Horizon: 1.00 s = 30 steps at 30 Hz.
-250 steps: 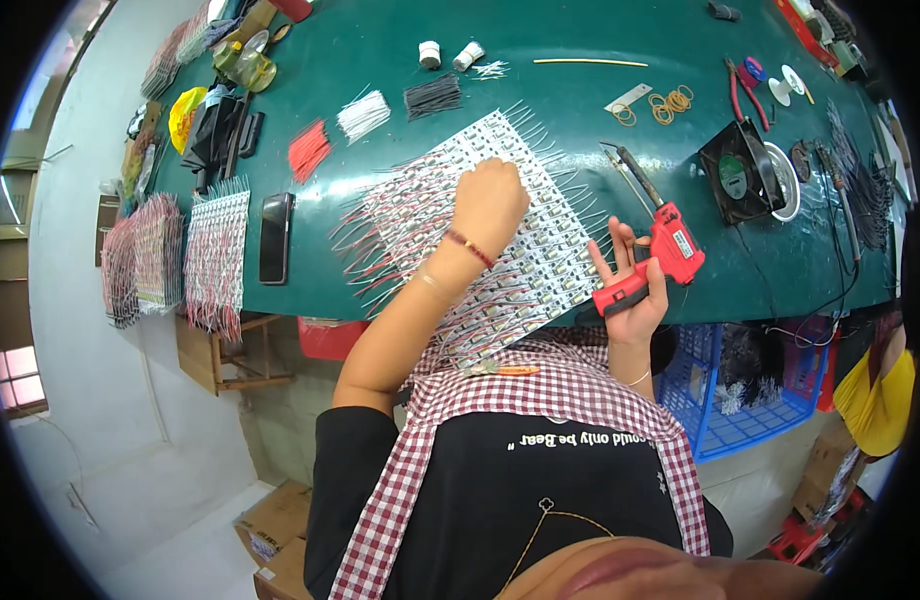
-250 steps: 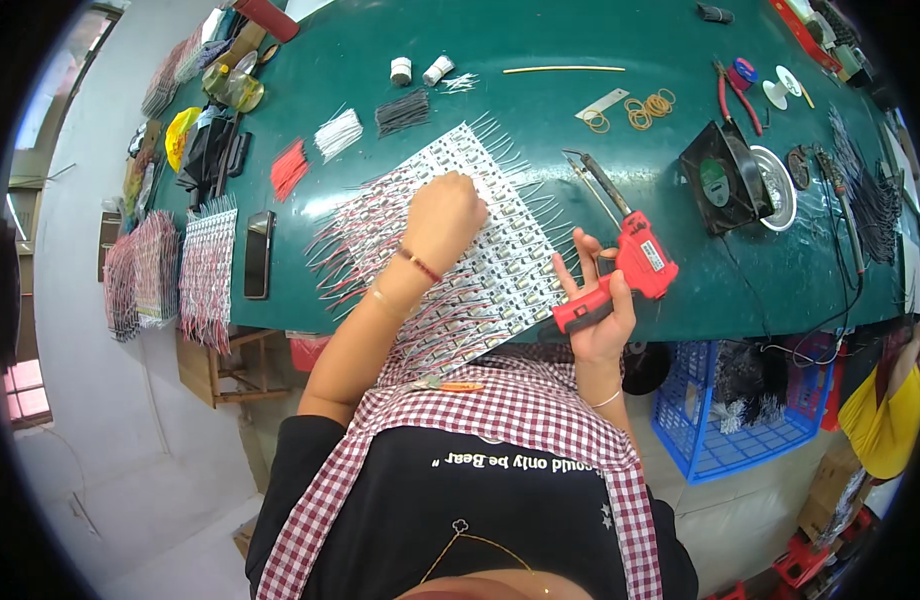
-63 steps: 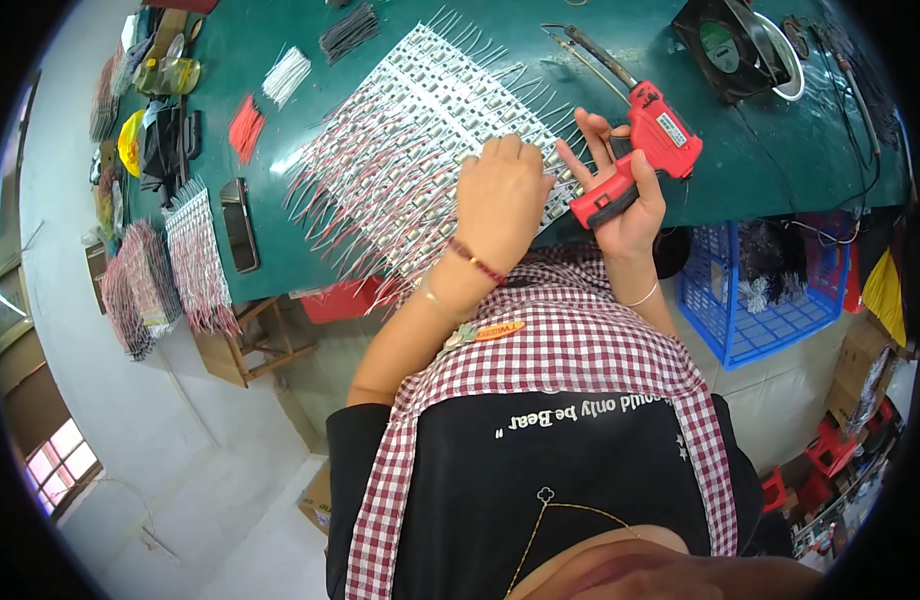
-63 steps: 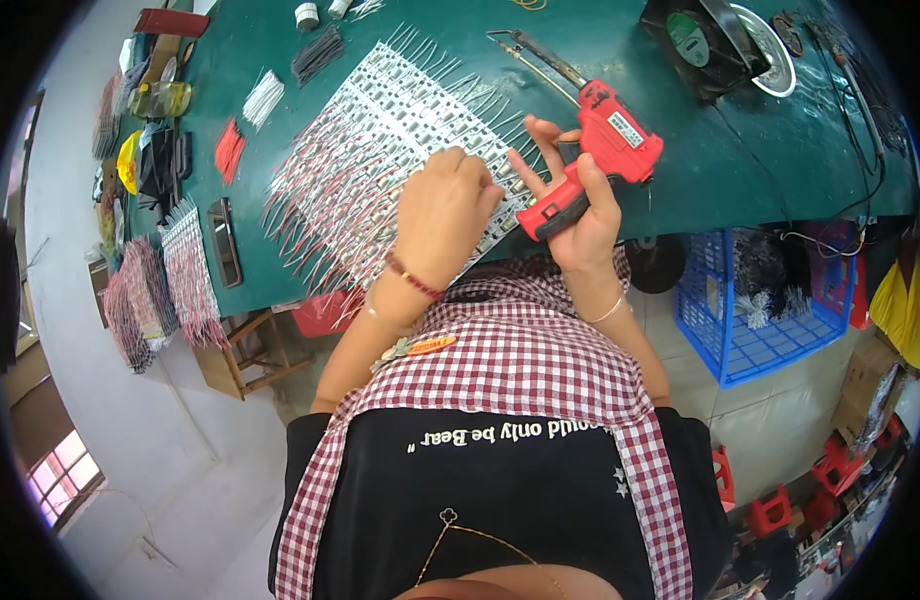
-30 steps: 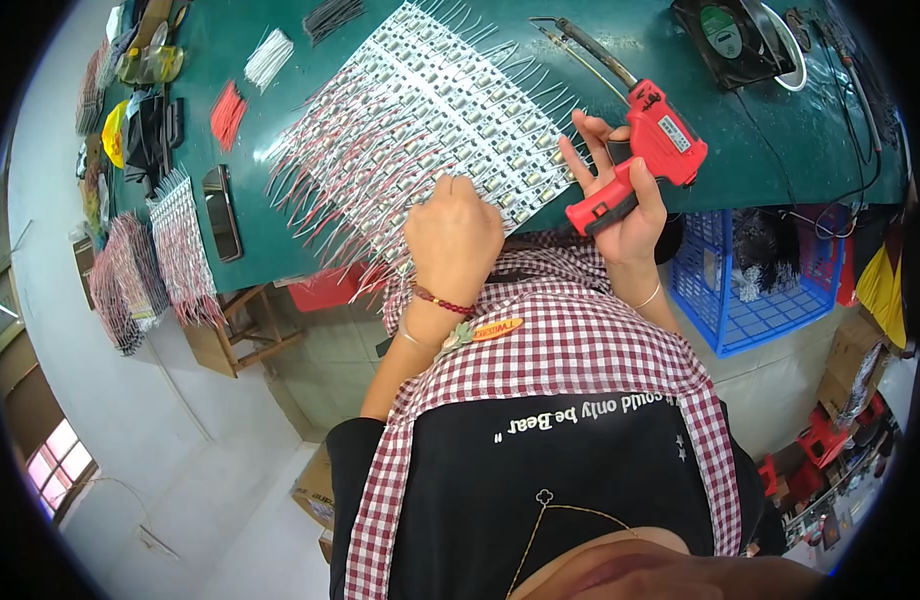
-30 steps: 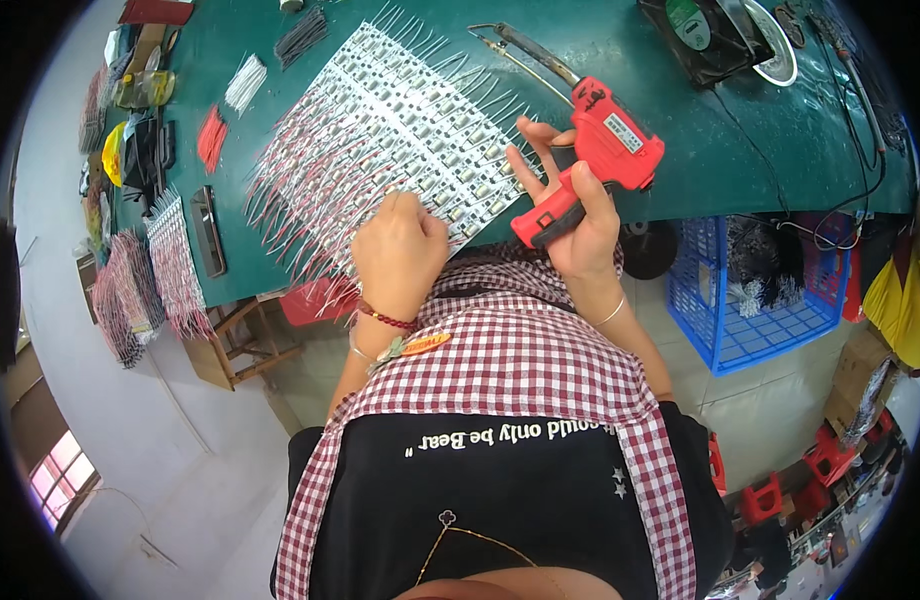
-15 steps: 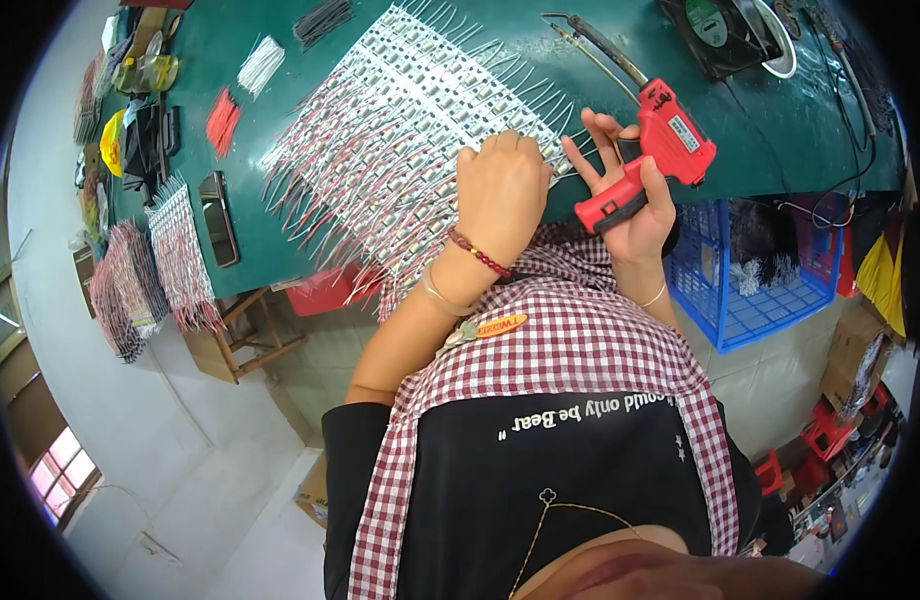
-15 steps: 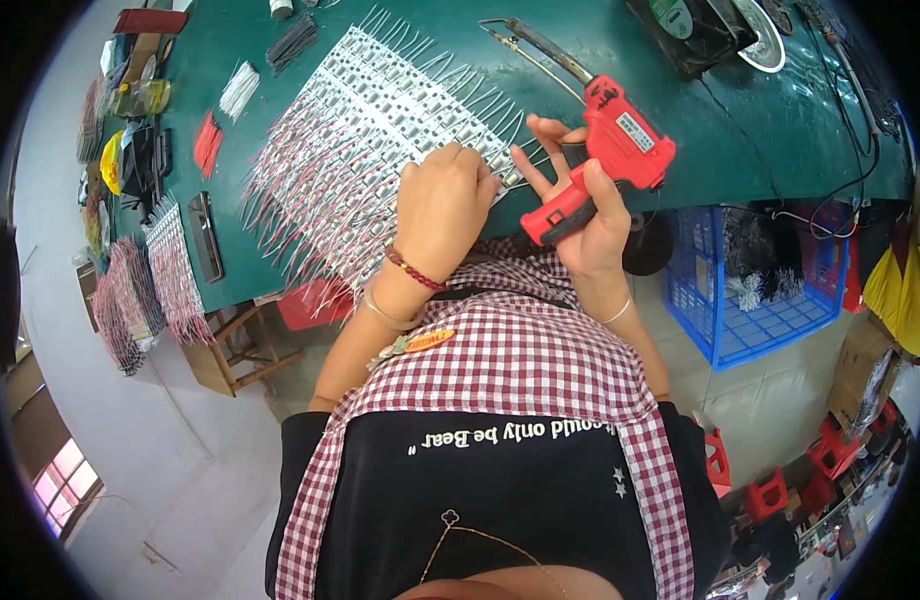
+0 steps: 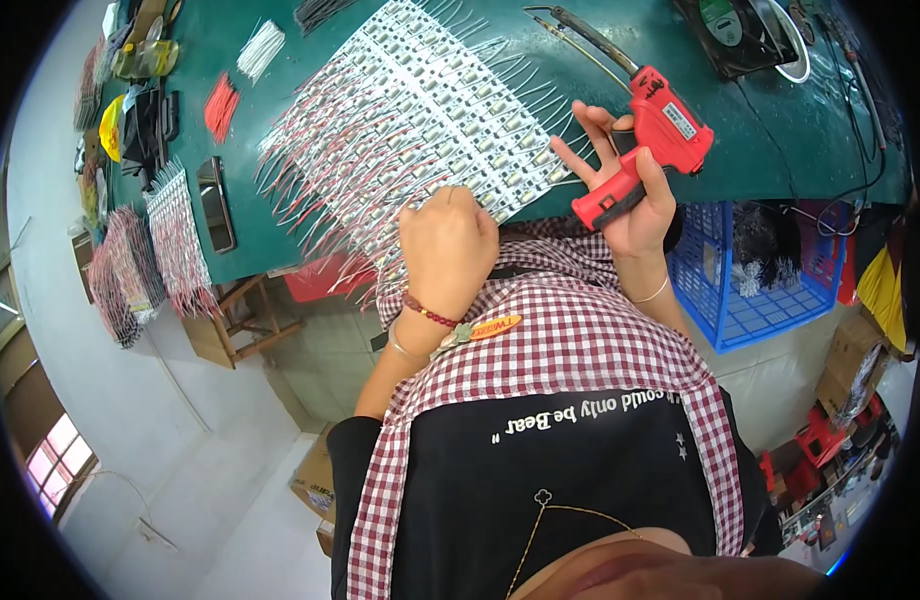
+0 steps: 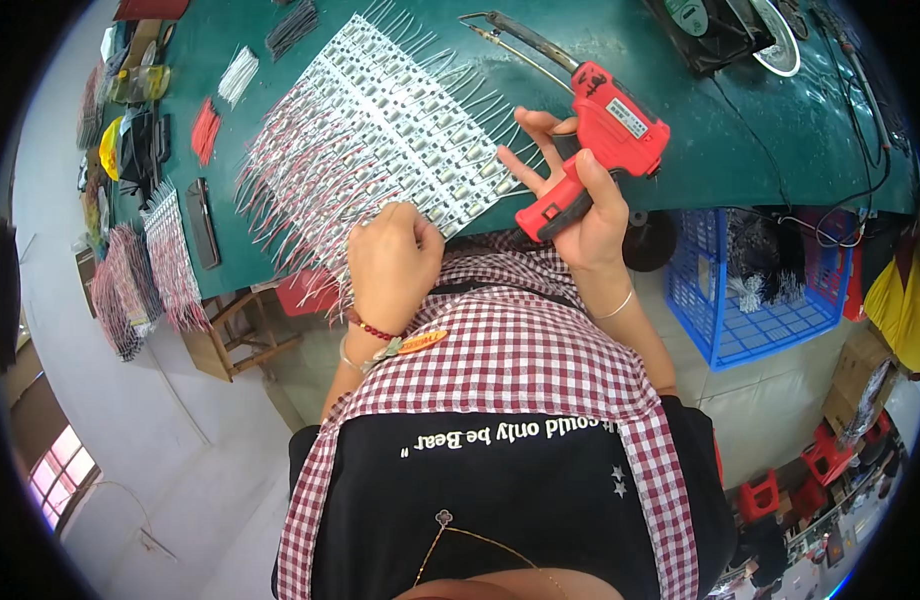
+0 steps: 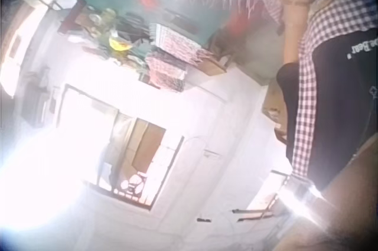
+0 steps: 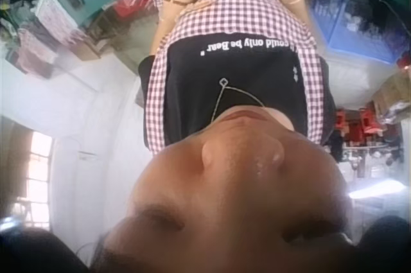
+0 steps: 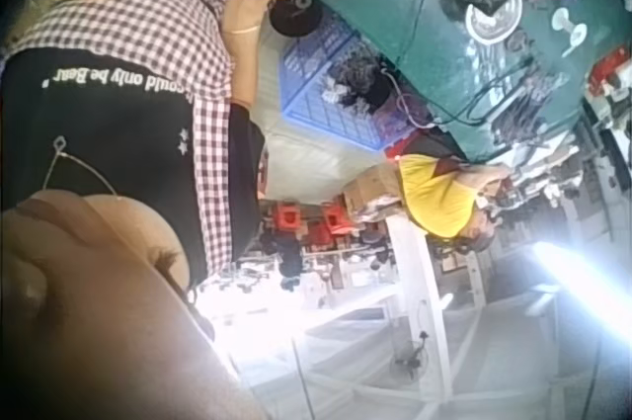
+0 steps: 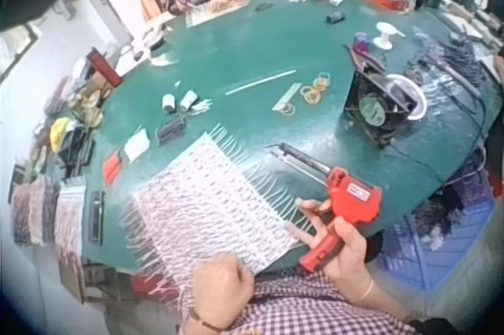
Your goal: The person uses a soldering iron to attach small wires to a grid of LED strips on a green workbench. They repeatedly pick up individual wires, position them on the LED strip, and apply the soldering iron to secure the connections.
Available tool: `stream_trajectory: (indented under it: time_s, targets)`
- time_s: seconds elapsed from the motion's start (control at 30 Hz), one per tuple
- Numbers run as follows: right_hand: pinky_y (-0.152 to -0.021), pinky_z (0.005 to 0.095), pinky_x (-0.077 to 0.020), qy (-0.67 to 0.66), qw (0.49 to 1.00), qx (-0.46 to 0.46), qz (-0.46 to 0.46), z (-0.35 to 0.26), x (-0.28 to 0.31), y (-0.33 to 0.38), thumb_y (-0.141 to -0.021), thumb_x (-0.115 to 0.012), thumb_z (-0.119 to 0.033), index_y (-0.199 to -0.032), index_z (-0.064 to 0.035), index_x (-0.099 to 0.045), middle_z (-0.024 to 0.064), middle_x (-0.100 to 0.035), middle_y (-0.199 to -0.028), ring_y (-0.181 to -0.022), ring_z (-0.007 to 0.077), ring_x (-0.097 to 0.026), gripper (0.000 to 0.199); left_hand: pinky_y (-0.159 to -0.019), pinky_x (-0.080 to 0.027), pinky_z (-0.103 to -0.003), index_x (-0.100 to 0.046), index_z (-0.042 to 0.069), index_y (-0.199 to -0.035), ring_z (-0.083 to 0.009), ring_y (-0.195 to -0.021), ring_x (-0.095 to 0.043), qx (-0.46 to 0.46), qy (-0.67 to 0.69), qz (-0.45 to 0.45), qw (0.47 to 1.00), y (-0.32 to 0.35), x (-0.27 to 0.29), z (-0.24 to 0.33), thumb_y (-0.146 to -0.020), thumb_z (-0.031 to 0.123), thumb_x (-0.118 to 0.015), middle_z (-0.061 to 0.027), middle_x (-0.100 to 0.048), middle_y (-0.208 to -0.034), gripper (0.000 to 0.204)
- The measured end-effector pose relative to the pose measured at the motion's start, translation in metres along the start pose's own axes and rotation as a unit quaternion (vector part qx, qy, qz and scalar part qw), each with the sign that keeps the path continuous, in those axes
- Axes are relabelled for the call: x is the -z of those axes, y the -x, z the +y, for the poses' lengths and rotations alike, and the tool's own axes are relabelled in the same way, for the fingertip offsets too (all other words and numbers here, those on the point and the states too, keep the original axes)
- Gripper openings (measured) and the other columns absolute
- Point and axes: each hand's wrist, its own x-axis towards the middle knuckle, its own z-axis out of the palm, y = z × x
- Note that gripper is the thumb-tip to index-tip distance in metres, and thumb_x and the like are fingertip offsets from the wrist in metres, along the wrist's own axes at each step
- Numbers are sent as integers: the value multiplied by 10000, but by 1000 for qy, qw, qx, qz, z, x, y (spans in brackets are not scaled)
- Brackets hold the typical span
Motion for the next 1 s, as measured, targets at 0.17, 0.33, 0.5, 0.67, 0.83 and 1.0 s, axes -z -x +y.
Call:
stream_trajectory:
  time_s: [0.17,0.33,0.5,0.67,0.83,1.0]
  targets:
    - [-1070,612,-252,-2,1000,-2,-10,0,4,-4,-918,-514,-256,-1145,-69,-481,175,-483,-1269,-1349,341,-292,296,-650,-379,-430,-553,60,-754,-285,-705,-563,-4,-123,-26,992,3,26,-2,-782,126,-624,-89,-562,-728,101]
    - [-1071,606,-258,-6,1000,-7,-10,0,3,-3,-916,-519,-258,-1147,-69,-480,176,-484,-1265,-1346,338,-297,301,-644,-393,-374,-533,69,-769,-272,-731,-526,-154,64,36,985,-19,7,27,-746,111,-678,-82,-511,-762,153]
    - [-1074,604,-256,-17,1000,-3,-5,1,6,-5,-913,-521,-255,-1149,-69,-478,176,-491,-1252,-1340,338,-309,303,-664,-409,-365,-547,83,-792,-244,-751,-526,-171,65,55,982,-24,-23,27,-708,153,-716,-63,-512,-782,201]
    - [-1076,607,-249,-13,1000,-2,4,2,3,-5,-908,-527,-251,-1146,-70,-479,175,-496,-1245,-1336,335,-319,303,-669,-416,-356,-550,76,-806,-241,-769,-534,-142,90,57,984,-20,-19,24,-706,140,-716,-64,-515,-789,204]
    - [-1076,636,-219,-18,1000,-7,-1,3,3,-6,-911,-538,-264,-1124,-63,-515,186,-495,-1262,-1354,345,-290,294,-661,-414,-356,-536,78,-785,-239,-770,-536,-148,67,51,985,-21,-29,24,-706,153,-718,-61,-509,-784,212]
    - [-1077,643,-212,-19,1000,-1,-1,5,5,-6,-905,-549,-264,-1126,-61,-509,190,-494,-1263,-1352,348,-291,303,-607,-410,-368,-523,75,-755,-254,-705,-535,-139,117,81,980,-13,-27,21,-727,117,-686,-66,-504,-730,170]
